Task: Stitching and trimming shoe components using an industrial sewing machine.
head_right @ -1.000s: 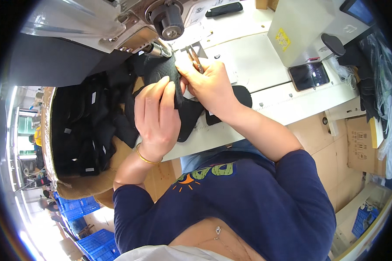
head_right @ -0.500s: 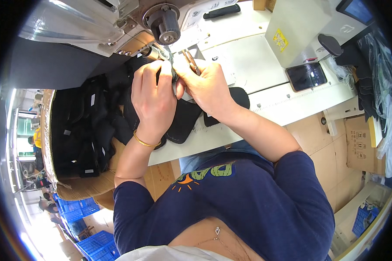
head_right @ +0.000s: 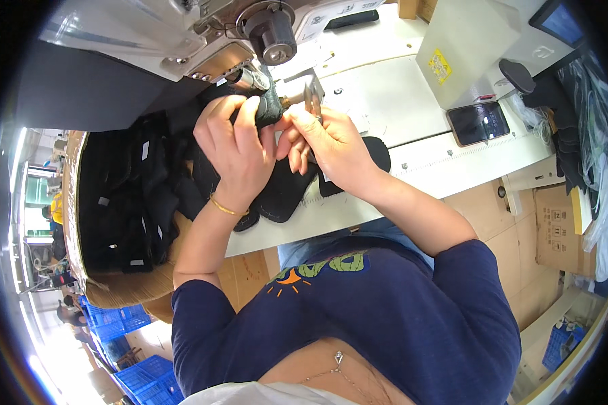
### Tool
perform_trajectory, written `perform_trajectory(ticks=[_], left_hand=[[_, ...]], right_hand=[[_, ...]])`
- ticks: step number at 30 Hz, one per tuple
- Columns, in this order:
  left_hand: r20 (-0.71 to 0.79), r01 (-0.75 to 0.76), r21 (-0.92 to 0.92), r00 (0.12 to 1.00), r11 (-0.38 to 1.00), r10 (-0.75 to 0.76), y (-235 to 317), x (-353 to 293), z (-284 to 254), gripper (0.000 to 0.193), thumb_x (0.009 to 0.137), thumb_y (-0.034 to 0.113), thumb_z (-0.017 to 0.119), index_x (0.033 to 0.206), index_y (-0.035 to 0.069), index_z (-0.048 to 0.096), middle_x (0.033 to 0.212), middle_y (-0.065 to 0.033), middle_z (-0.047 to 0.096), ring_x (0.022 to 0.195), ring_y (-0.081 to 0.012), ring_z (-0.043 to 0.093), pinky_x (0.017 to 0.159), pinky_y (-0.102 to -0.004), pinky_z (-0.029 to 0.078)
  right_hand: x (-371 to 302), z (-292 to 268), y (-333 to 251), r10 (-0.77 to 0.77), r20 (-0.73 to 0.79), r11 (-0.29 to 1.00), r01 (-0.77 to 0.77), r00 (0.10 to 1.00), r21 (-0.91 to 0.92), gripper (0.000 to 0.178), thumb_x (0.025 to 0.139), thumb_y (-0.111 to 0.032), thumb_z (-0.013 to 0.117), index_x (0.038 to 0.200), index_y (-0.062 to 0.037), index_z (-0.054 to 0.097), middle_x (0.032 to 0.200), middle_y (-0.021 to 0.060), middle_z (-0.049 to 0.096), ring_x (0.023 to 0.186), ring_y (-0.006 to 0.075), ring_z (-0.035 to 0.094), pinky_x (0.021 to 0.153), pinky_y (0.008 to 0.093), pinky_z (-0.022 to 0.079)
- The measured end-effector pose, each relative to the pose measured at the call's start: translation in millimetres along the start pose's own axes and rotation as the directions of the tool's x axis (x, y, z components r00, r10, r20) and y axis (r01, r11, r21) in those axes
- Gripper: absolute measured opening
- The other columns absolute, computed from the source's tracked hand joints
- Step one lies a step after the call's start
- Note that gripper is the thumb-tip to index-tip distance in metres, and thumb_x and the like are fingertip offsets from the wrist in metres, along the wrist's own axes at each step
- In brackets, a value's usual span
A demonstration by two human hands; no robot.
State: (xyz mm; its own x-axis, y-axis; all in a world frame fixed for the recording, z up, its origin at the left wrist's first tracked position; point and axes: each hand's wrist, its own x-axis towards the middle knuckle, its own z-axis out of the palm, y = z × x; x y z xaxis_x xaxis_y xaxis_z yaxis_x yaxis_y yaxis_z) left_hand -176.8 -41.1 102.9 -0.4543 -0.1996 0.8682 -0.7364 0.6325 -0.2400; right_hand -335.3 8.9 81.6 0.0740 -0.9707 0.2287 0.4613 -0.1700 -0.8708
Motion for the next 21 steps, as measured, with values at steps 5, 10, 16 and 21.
perform_trajectory(ticks=[5, 10, 16, 21], left_hand=[[0.190, 0.071, -0.088, 0.980, 0.994, -0.054, -24.3, 7.5, -22.7, 0.029, 0.076, 0.005, 0.066, 0.105, 0.003, 0.064, 0.095, -0.0093, 0.061, 0.090, -0.0282, 0.063, 0.078, -0.0363, 0.052], [0.923, 0.952, -0.305, 0.292, -0.011, -0.250, -57.4, -4.1, -63.1, 0.021, 0.082, 0.005, 0.069, 0.101, -0.004, 0.067, 0.088, -0.0015, 0.068, 0.077, -0.0031, 0.056, 0.069, -0.0219, 0.046], [0.983, 0.950, -0.181, 0.180, -0.254, -0.027, -44.1, -17.8, -47.1, 0.020, 0.080, 0.005, 0.070, 0.099, -0.002, 0.068, 0.087, -0.0004, 0.068, 0.078, -0.0040, 0.058, 0.071, -0.0193, 0.045], [0.986, 0.956, -0.149, 0.164, -0.251, 0.040, -34.7, -16.1, -40.5, 0.030, 0.080, 0.006, 0.068, 0.108, -0.003, 0.065, 0.096, -0.0042, 0.069, 0.082, -0.0066, 0.063, 0.074, -0.0195, 0.048]], right_hand=[[-8.7, -13.9, -24.0, 0.083, 0.204, 0.971, -0.032, 0.975, -0.238, 0.033, 0.104, -0.025, 0.043, 0.102, 0.0015, 0.062, 0.069, 0.0059, 0.063, 0.057, 0.0084, 0.053, 0.052, 0.0257, 0.043], [-12.4, -19.3, -10.1, -0.269, 0.261, 0.387, 0.352, 0.927, -0.852, 0.019, 0.091, -0.018, 0.066, 0.094, 0.0011, 0.065, 0.077, 0.0096, 0.063, 0.062, 0.0190, 0.057, 0.058, 0.0289, 0.045], [-7.2, -21.5, 13.4, -0.323, 0.337, 0.328, 0.439, 0.884, -0.837, 0.034, 0.087, -0.037, 0.071, 0.086, -0.0032, 0.065, 0.074, 0.0084, 0.064, 0.061, 0.0266, 0.063, 0.056, 0.0354, 0.049], [-9.0, -30.7, 12.1, -0.338, 0.409, 0.213, 0.492, 0.848, -0.844, 0.034, 0.081, -0.040, 0.074, 0.086, -0.0080, 0.064, 0.072, 0.0058, 0.061, 0.060, 0.0252, 0.062, 0.052, 0.0346, 0.047]])
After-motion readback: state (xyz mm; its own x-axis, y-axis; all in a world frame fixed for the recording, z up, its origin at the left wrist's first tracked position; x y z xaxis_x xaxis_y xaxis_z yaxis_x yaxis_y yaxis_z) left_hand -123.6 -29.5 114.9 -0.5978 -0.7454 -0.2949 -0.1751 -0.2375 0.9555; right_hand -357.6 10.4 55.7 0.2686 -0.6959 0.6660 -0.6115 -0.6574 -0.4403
